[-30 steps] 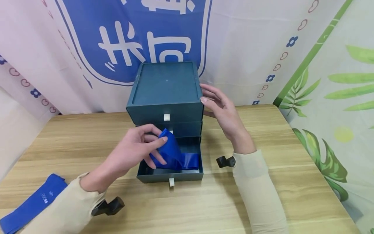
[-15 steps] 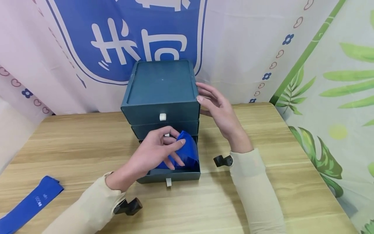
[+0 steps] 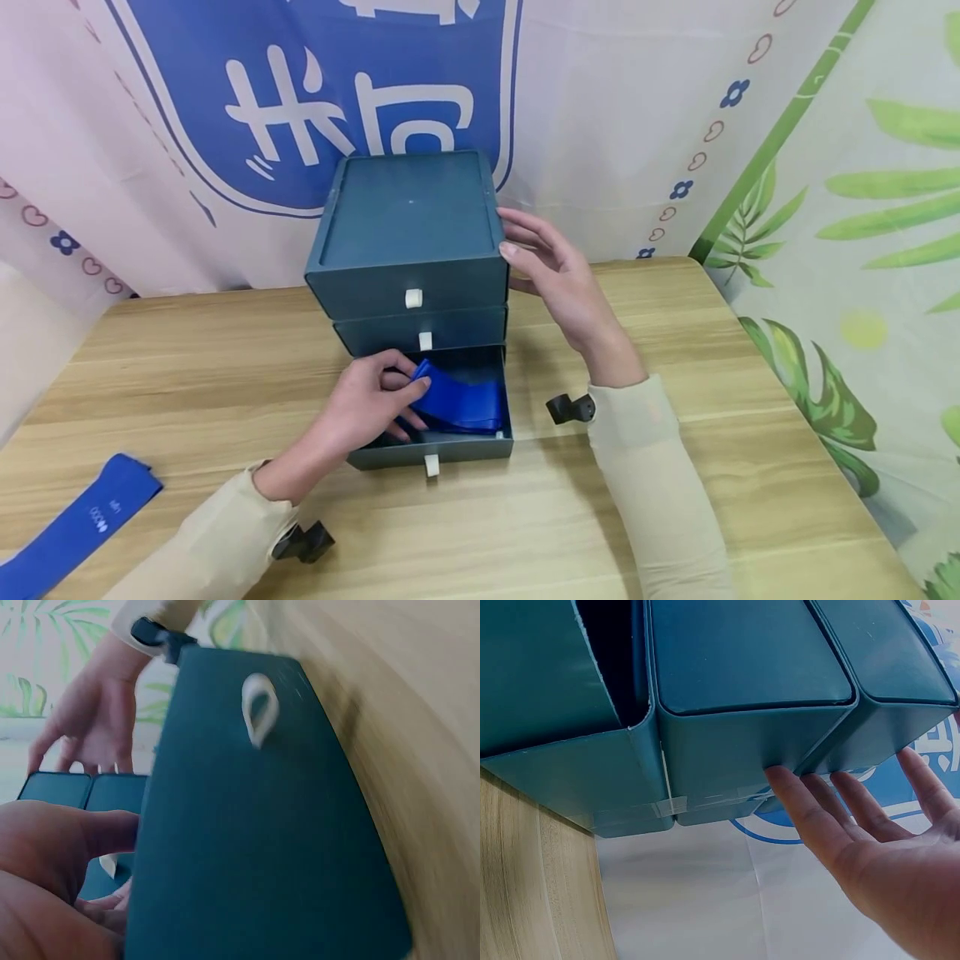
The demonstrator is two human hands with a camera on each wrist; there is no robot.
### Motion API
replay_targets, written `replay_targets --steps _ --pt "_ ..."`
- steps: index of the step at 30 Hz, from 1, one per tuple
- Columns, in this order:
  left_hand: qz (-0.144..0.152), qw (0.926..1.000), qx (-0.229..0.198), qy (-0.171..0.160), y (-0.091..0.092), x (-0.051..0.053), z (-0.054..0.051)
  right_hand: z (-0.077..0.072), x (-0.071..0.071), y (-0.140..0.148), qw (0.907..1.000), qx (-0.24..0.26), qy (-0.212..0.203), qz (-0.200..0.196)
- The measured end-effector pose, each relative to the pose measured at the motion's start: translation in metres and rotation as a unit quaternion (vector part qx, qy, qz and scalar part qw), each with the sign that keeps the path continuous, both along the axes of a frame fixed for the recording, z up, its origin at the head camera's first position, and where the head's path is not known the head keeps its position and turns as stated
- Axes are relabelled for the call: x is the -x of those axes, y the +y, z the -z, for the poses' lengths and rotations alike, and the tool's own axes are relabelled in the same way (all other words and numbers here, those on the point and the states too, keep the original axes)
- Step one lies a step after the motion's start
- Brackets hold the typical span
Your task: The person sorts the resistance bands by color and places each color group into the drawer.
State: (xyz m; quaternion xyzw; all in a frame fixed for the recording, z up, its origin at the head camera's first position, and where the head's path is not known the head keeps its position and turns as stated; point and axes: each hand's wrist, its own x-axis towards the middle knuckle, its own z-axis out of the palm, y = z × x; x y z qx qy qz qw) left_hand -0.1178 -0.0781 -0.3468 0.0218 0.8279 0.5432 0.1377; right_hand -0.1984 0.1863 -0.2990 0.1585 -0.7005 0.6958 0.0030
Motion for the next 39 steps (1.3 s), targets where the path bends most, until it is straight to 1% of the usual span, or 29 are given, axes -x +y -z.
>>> replay_targets --steps 3,4,7,13,20,25,26,28,30,33,34,36,37,38,39 --pt "-0.002 0.9998 0.019 0.004 -0.004 0.002 0.002 0.0 0.0 0.0 1.0 -0.004 -0.002 0.003" --pt "-0.003 0.9998 0.022 0.0 -0.005 0.003 0.003 0.0 0.0 0.0 1.0 -0.004 -0.002 0.003" --pt "0.002 0.9993 0.038 -0.001 -0.007 0.003 0.002 0.0 -0.001 0.0 1.0 -0.007 -0.004 0.003" --pt "0.006 0.9961 0.085 0.021 -0.01 0.002 0.0 0.0 0.0 -0.001 0.9999 -0.009 -0.003 0.004" --pt "0.003 0.9934 0.109 0.037 -0.009 0.001 0.002 -0.001 0.0 -0.002 0.9999 -0.01 -0.004 0.004" --pt "-0.001 0.9892 0.131 0.065 -0.007 0.0 0.004 -0.001 0.0 -0.002 0.9999 -0.01 -0.003 0.003" --pt "-0.002 0.9876 0.139 0.073 -0.007 0.0 0.004 -0.001 0.0 -0.002 0.9999 -0.01 -0.003 0.003" --pt "0.0 0.9799 0.171 0.103 -0.007 0.0 0.005 -0.001 0.0 -0.002 0.9999 -0.009 -0.003 0.002" --pt "0.003 0.9689 0.206 0.138 -0.008 -0.001 0.006 -0.001 0.001 -0.002 0.9999 -0.009 -0.003 0.003" --pt "0.007 0.9483 0.252 0.192 -0.009 -0.002 0.007 -0.001 0.0 -0.002 1.0 -0.008 -0.002 0.002" --pt "0.008 0.9448 0.259 0.201 -0.009 -0.002 0.006 -0.001 0.0 -0.002 1.0 -0.008 -0.001 0.002" --pt "0.008 0.9402 0.264 0.216 -0.011 -0.003 0.003 -0.001 0.0 -0.002 1.0 -0.006 -0.002 0.002" --pt "0.006 0.9404 0.262 0.217 -0.013 -0.002 0.001 -0.001 -0.001 -0.001 1.0 -0.005 -0.003 0.002" --pt "0.005 0.9439 0.254 0.211 -0.015 -0.003 -0.003 -0.001 -0.001 -0.001 1.0 -0.004 -0.003 0.002" --pt "0.007 0.9499 0.24 0.2 -0.017 -0.003 -0.007 -0.001 -0.001 -0.001 1.0 -0.004 -0.003 0.003"
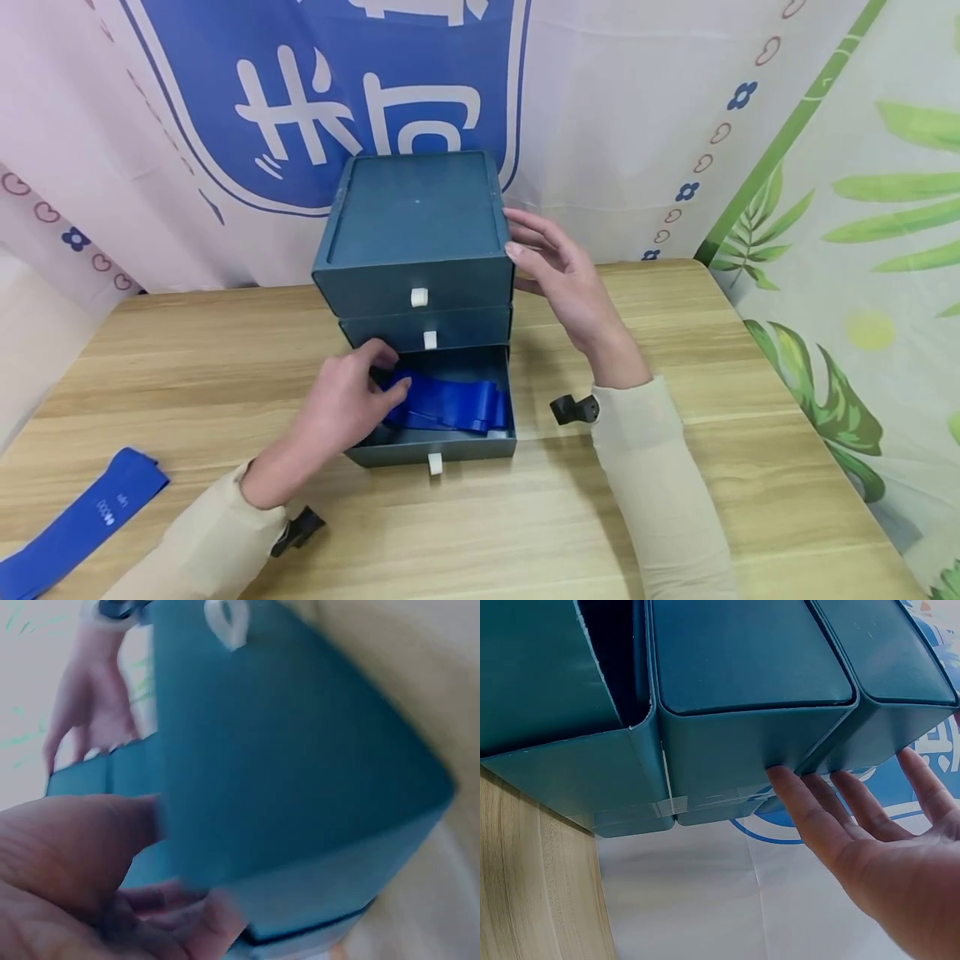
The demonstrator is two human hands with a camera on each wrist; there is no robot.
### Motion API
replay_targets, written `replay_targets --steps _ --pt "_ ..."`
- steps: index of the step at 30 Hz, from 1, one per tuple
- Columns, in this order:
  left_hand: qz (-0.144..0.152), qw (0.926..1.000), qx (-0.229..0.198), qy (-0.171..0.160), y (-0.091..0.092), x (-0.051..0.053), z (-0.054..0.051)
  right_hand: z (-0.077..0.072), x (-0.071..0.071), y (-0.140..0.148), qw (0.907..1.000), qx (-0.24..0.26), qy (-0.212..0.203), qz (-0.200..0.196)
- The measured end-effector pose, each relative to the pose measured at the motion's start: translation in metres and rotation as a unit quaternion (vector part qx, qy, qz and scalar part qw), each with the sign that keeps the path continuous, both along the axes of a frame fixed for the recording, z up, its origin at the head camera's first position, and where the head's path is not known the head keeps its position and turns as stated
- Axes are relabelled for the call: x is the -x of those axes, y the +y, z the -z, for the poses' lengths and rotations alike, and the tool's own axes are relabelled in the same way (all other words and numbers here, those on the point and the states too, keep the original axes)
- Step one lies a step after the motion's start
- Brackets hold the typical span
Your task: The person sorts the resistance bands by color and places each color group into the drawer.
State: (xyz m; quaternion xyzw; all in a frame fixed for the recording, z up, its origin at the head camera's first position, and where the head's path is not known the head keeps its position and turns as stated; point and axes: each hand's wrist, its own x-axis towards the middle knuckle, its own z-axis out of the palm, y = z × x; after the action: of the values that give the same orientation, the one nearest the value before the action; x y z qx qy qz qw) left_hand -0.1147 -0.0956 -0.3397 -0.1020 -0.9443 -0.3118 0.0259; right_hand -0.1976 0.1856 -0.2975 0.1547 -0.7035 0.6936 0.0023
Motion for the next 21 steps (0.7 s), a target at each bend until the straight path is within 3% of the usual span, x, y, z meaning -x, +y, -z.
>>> replay_targets --steps 3,6,10,15,21 --pt "0.005 0.997 -0.049 -0.059 -0.012 -0.003 -0.016 0.0 0.0 0.001 1.0 0.002 0.001 0.001" --pt "0.004 0.9881 -0.092 -0.123 -0.029 -0.008 -0.03 0.0 0.0 0.002 1.0 0.002 0.002 0.002" --pt "0.007 0.9804 -0.127 -0.15 -0.059 -0.014 -0.04 -0.001 -0.001 0.002 1.0 0.003 0.001 0.004" --pt "-0.013 0.9781 -0.139 -0.154 -0.108 -0.025 -0.039 -0.001 -0.001 0.003 1.0 0.003 0.0 0.005" --pt "-0.109 0.9691 -0.16 -0.153 -0.177 -0.051 -0.021 -0.002 -0.002 0.004 1.0 0.002 -0.002 0.006"
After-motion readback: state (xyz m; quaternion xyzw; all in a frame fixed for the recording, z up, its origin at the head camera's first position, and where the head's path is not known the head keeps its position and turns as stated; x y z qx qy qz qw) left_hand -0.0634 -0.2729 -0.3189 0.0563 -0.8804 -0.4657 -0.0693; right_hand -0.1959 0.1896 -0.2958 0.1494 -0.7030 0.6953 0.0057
